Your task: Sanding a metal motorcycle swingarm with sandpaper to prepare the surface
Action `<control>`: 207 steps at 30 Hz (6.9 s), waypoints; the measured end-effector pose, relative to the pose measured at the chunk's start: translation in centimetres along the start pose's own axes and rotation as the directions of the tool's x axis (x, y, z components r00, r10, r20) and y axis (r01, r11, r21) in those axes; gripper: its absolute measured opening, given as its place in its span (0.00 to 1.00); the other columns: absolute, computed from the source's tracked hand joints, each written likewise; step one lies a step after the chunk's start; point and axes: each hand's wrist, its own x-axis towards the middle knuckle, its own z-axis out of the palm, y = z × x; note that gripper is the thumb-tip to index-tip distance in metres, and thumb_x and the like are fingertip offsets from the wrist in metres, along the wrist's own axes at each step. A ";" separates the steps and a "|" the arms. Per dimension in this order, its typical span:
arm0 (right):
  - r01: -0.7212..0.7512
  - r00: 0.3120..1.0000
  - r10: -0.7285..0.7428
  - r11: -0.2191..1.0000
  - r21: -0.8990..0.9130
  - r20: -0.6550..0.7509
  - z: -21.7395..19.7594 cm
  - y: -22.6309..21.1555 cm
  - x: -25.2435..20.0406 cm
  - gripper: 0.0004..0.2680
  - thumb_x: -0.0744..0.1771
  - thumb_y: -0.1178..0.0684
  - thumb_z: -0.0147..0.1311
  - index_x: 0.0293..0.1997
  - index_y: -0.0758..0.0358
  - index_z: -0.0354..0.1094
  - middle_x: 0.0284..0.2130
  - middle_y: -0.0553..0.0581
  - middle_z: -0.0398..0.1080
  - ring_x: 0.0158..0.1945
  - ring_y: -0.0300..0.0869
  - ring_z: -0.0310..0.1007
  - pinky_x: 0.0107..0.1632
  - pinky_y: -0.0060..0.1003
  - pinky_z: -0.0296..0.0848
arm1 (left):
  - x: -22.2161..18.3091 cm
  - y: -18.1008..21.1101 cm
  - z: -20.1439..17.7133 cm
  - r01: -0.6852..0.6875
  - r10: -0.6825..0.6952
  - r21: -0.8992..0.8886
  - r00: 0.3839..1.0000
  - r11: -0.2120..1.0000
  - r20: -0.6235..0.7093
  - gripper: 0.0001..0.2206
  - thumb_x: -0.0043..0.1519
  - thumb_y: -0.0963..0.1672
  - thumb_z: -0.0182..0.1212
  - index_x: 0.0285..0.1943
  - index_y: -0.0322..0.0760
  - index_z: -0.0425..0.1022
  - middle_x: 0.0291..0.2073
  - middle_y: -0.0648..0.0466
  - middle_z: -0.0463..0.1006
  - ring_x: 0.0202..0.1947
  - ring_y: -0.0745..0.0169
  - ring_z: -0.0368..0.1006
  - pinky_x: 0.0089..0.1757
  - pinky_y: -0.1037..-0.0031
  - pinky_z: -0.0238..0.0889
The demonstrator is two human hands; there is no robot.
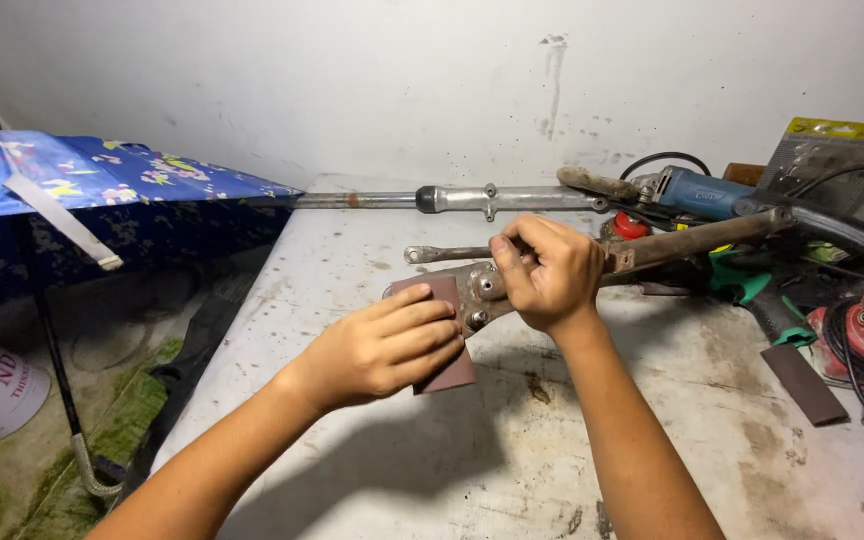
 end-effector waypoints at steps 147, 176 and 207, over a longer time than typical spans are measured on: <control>0.087 0.996 -0.087 0.996 0.006 0.024 0.3 0.4 -0.1 0.12 0.69 0.42 0.52 0.27 0.55 0.68 0.14 0.54 0.63 0.22 0.49 0.72 0.29 0.39 0.70 | -0.1 2.2 -0.7 0.370 -0.350 0.127 0.924 0.920 -0.151 0.07 0.66 0.45 0.60 0.43 0.41 0.82 0.39 0.53 0.81 0.45 0.54 0.77 0.49 0.64 0.64; 0.116 0.992 -0.115 0.993 -0.025 0.053 -0.4 0.8 -2.1 0.15 0.69 0.35 0.50 0.30 0.54 0.70 0.16 0.56 0.65 0.24 0.54 0.72 0.32 0.42 0.71 | -9.9 -4.7 -3.4 0.638 -0.637 -0.013 0.770 0.770 0.031 0.11 0.69 0.46 0.58 0.56 0.44 0.82 0.55 0.50 0.82 0.60 0.45 0.74 0.62 0.53 0.60; 0.124 0.954 -0.043 0.958 -0.259 0.297 -2.4 3.8 -23.6 0.18 0.67 0.27 0.43 0.25 0.47 0.61 0.16 0.49 0.59 0.25 0.45 0.72 0.32 0.37 0.69 | -8.8 13.7 3.8 0.764 -0.912 -0.564 0.408 0.313 0.047 0.11 0.69 0.44 0.57 0.42 0.35 0.86 0.40 0.45 0.87 0.37 0.47 0.83 0.33 0.65 0.74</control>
